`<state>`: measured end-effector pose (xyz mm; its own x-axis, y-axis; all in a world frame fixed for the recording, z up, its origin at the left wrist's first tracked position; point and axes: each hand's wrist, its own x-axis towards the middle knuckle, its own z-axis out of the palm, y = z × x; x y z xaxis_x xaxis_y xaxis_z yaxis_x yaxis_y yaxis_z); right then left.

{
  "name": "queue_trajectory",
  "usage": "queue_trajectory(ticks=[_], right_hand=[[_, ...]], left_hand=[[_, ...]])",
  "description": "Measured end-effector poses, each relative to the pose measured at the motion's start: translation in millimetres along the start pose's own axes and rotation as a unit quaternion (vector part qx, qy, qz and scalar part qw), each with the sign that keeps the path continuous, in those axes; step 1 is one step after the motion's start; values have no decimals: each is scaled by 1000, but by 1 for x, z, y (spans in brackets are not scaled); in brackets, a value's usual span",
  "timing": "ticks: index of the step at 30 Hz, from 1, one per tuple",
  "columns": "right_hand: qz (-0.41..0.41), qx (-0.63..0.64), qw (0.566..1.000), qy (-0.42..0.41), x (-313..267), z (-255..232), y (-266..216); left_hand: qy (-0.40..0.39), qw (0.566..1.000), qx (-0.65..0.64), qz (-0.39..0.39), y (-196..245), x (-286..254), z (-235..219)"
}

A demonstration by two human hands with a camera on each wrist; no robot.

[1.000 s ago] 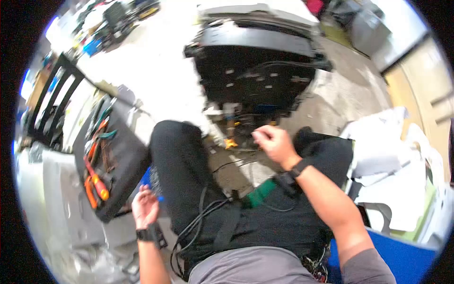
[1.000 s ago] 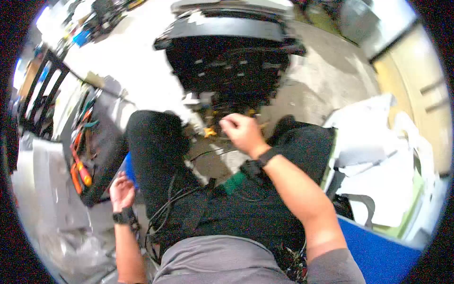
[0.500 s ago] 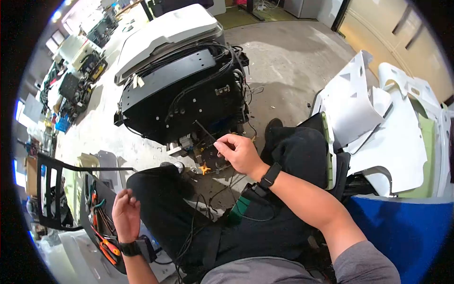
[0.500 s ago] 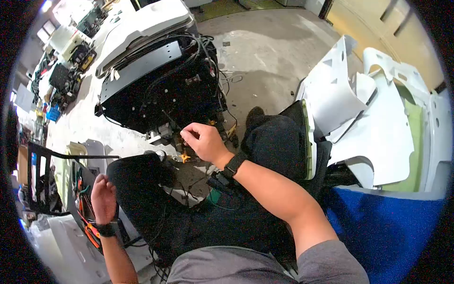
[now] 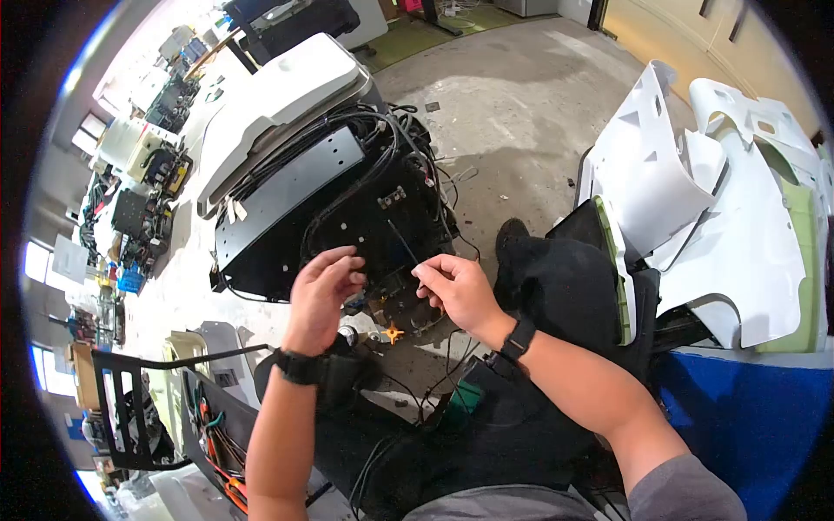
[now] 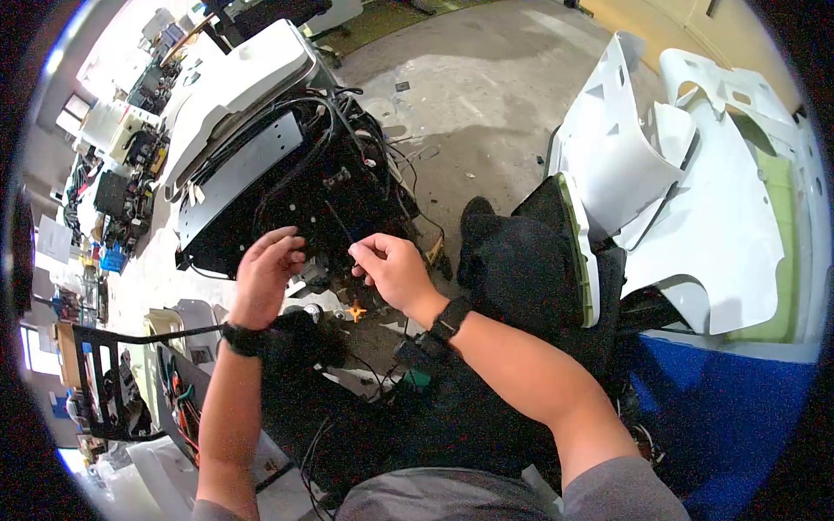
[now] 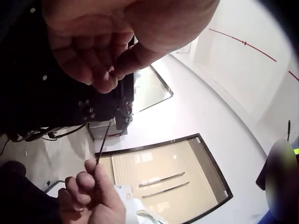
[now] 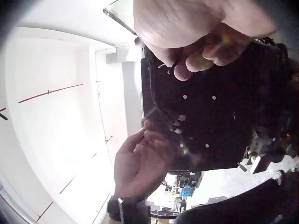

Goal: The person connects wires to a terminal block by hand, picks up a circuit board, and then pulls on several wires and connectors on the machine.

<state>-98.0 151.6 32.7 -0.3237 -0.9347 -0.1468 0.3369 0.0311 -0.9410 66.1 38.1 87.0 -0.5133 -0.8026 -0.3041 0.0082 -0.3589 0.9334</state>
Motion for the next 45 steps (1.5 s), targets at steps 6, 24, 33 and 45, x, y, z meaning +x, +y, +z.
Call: queue_trajectory(ticks=[6, 24, 33, 45], right_hand=[[20, 23, 999, 30, 3, -9, 6], [126, 143, 980, 64, 28, -11, 2], [140, 153, 977, 57, 29, -10, 6], [163, 185, 968, 52, 30, -10, 6]], left_hand=[[-56, 997, 33, -47, -22, 29, 40], [-48, 996, 4, -70, -36, 72, 62], [-44, 997, 5, -65, -36, 77, 58], [-41, 997, -3, -67, -37, 78, 59]])
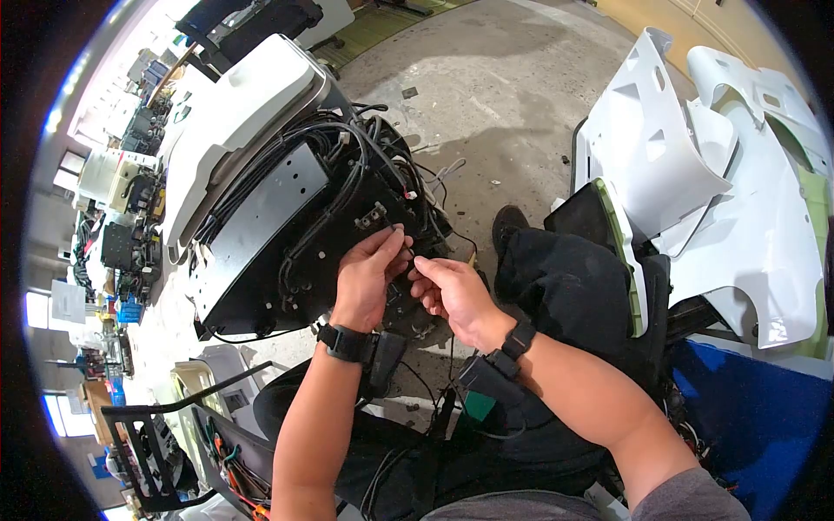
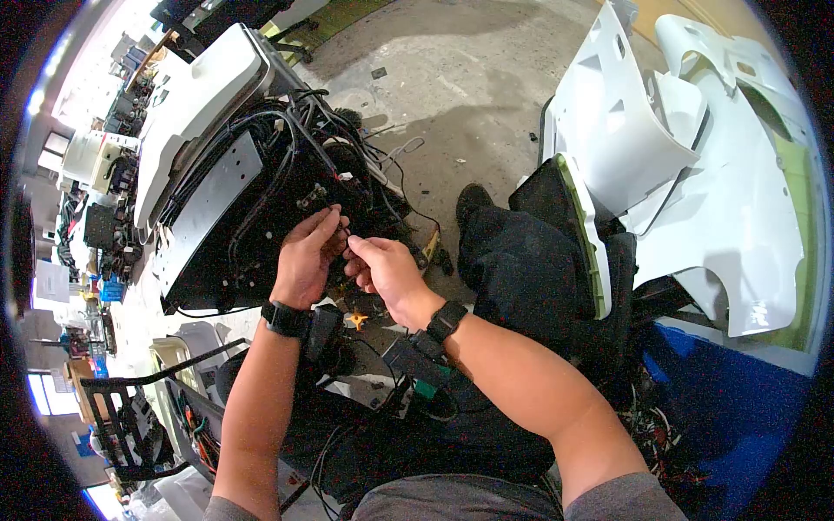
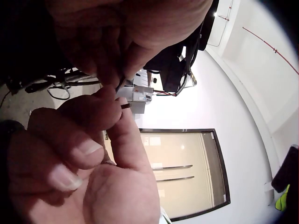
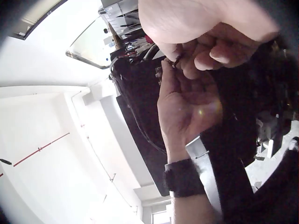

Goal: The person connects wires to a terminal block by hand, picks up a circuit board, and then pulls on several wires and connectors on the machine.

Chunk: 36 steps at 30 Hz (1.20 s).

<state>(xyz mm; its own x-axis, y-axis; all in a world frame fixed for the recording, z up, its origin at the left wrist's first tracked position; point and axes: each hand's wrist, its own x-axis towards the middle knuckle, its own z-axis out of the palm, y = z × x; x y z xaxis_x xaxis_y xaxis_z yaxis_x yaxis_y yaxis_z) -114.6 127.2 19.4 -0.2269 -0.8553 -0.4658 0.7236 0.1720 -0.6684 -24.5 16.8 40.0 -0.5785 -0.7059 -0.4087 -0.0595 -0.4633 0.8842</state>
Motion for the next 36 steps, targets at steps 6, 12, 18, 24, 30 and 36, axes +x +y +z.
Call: queue_trajectory(ticks=[6, 12, 18, 24, 30, 36], right_hand=[[48, 71, 996, 1, -2, 1, -2], [-6, 108, 994, -26, -4, 8, -1], [-35, 100, 994, 8, -4, 12, 1], [-150, -105, 980, 83, -2, 13, 2], [-300, -330, 884, 140, 8, 0, 14], [-199, -219, 950, 101, 0, 2, 4]], left_hand=[[1, 1000, -4, 3, 0, 2, 2], [6, 999, -38, -1, 2, 0, 6], [-10, 998, -56, 4, 0, 1, 5], [-7, 1000, -3, 7, 0, -2, 5], [-37, 999, 25, 9, -3, 0, 3], [-11, 999, 38, 10, -3, 2, 4]])
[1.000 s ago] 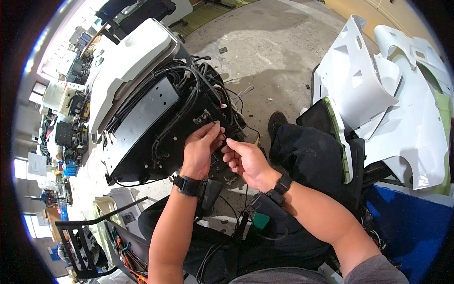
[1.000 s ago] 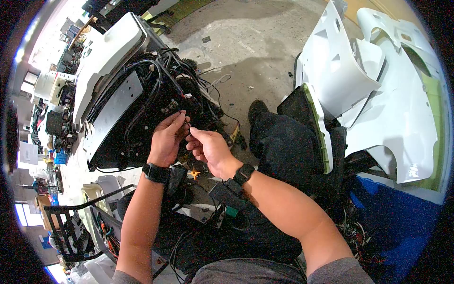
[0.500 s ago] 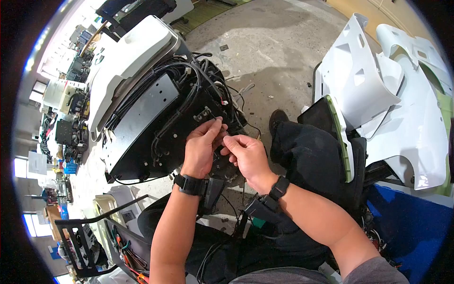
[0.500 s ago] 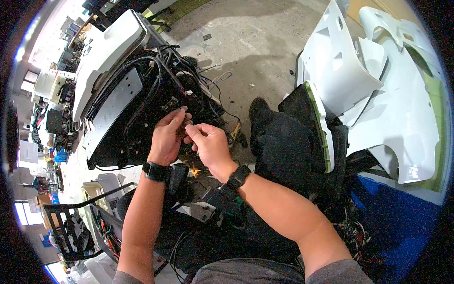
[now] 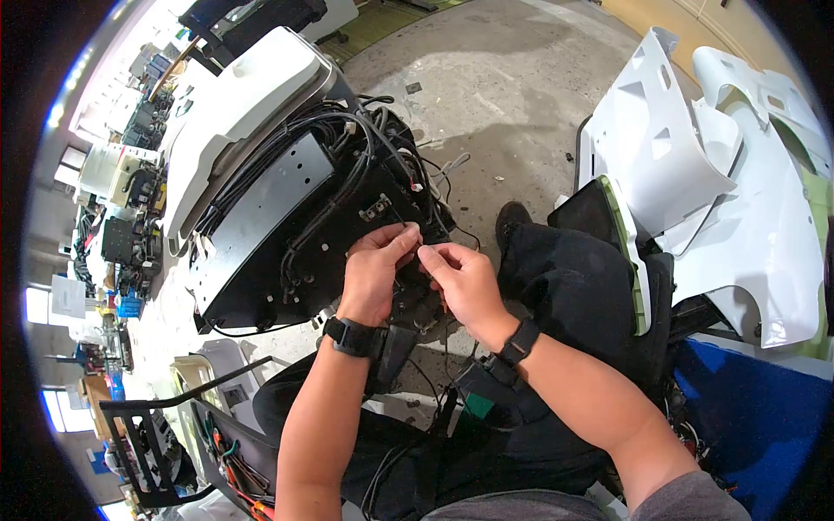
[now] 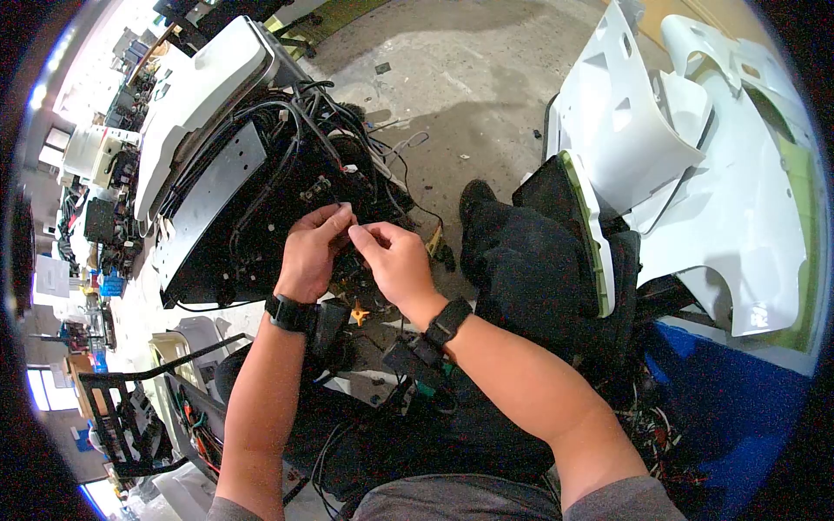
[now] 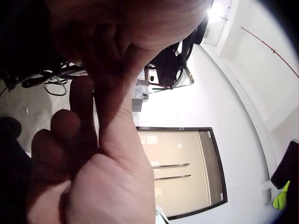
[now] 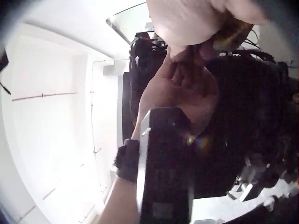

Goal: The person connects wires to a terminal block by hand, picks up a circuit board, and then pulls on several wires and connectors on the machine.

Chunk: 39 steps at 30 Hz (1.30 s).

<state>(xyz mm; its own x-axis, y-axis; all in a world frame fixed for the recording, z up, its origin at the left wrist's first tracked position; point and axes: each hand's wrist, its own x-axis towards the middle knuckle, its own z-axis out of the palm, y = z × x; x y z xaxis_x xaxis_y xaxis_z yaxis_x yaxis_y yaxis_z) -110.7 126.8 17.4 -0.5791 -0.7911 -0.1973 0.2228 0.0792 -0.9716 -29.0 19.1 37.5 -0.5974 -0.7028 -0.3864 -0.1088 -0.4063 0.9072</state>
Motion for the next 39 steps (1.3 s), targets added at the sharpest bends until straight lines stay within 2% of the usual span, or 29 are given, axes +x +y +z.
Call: queue_trajectory(ticks=[2, 3, 4, 6, 12, 14, 16, 18, 20, 23, 25, 26, 28, 31, 32, 34, 38, 39], right_hand=[[5, 53, 998, 22, 2, -1, 6], [-42, 30, 998, 32, 4, -1, 5], [-42, 30, 998, 32, 4, -2, 4], [-126, -38, 988, 76, 3, -2, -4], [-146, 36, 988, 20, -1, -2, -6], [-47, 113, 991, 53, -1, -3, -11], [-22, 88, 994, 54, 2, -6, -8], [106, 150, 982, -33, 3, -8, -8], [131, 152, 976, -83, -2, -5, -9], [82, 134, 985, -72, -2, 0, -3], [2, 39, 998, -40, 3, -2, 1], [1, 39, 998, -40, 4, -1, 4], [-106, -113, 988, 25, 3, 0, 6], [-148, -159, 975, 37, 2, -1, 3], [-148, -159, 975, 38, 1, -1, 2], [-126, -75, 989, 6, -1, -1, 1], [-99, 22, 994, 28, 2, -3, 14], [-26, 72, 995, 63, 0, -4, 5]], left_hand=[[23, 1000, 17, 5, 3, -2, 4], [23, 1000, 18, 5, 3, -2, 4], [19, 1000, 16, 6, 2, -1, 4], [15, 1000, 16, 7, 0, 0, 4], [5, 1000, 8, 6, 1, -1, 1], [2, 1000, 8, 7, 2, -2, 1], [6, 1000, 7, 7, 4, -4, 3], [8, 1000, 7, 7, 4, -4, 4], [-7, 1000, -17, -3, 3, -2, 3], [-8, 1000, -18, 2, 6, -5, 5], [-16, 1000, -16, 5, 8, -6, 6], [-25, 1000, -14, 8, 8, -6, 7], [-22, 1000, 8, 6, 8, -8, 7], [-15, 1000, 19, -3, 8, -8, 6], [-12, 1000, 8, -9, 8, -7, 6], [-5, 1000, 24, -8, 7, -4, 3], [-2, 999, 33, -10, 8, -3, 2], [-2, 999, 33, -11, 8, -3, 2]])
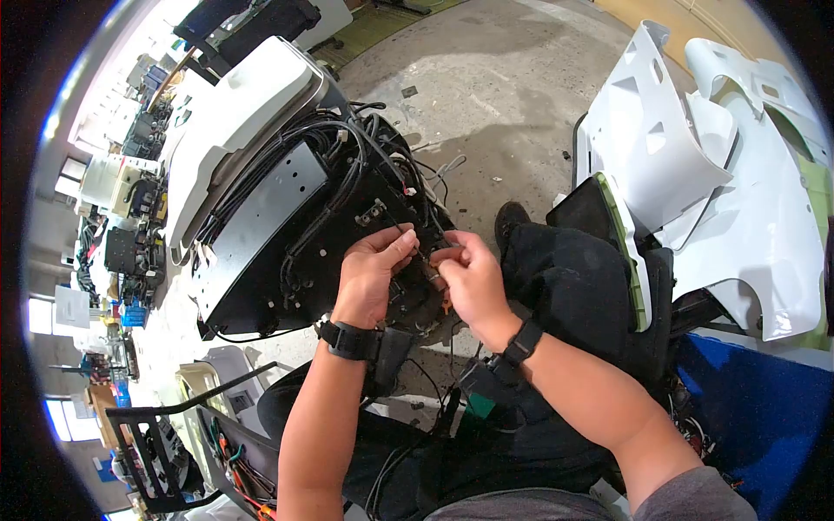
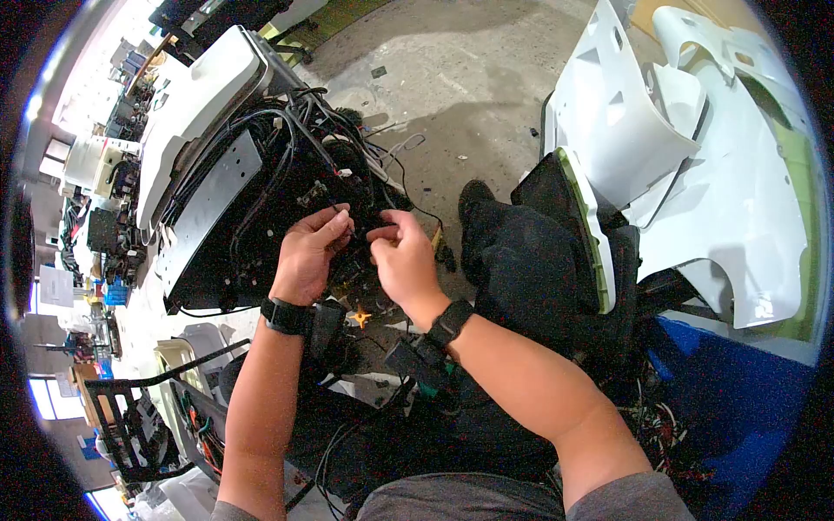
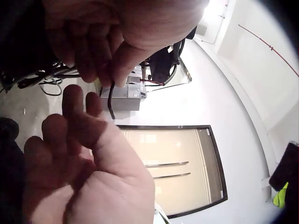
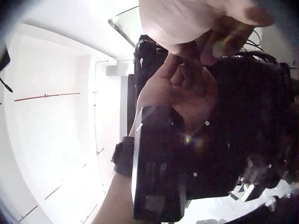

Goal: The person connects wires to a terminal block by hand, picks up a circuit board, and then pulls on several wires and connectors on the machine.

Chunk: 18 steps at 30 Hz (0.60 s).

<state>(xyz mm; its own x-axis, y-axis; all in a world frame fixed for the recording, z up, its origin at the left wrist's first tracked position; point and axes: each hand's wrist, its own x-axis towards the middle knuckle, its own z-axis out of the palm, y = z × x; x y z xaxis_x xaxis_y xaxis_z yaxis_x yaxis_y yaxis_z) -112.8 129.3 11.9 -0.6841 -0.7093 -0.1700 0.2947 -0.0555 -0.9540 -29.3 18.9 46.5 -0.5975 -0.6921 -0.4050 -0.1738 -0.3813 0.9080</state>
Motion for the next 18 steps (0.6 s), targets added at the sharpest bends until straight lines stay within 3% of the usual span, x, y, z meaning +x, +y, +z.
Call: queue_trajectory(ticks=[1, 3, 5, 6, 14, 18], right_hand=[[73, 44, 996, 41, 0, 0, -5], [89, 43, 995, 28, 0, -3, -4], [189, 70, 976, -78, 0, -4, -8], [196, 80, 973, -90, -2, 0, -6], [180, 134, 967, -117, -1, 4, -15], [108, 75, 989, -74, 1, 4, -13]], left_hand=[[-5, 1000, 0, 5, 1, -1, -1], [-11, 1000, 0, 10, 1, -1, 0], [-15, 1000, -1, 3, 2, -2, 0], [-15, 1000, -1, 3, 3, -2, -1], [-34, 999, -37, 1, 5, -5, 1], [-33, 998, -55, -4, -1, -4, 3]])
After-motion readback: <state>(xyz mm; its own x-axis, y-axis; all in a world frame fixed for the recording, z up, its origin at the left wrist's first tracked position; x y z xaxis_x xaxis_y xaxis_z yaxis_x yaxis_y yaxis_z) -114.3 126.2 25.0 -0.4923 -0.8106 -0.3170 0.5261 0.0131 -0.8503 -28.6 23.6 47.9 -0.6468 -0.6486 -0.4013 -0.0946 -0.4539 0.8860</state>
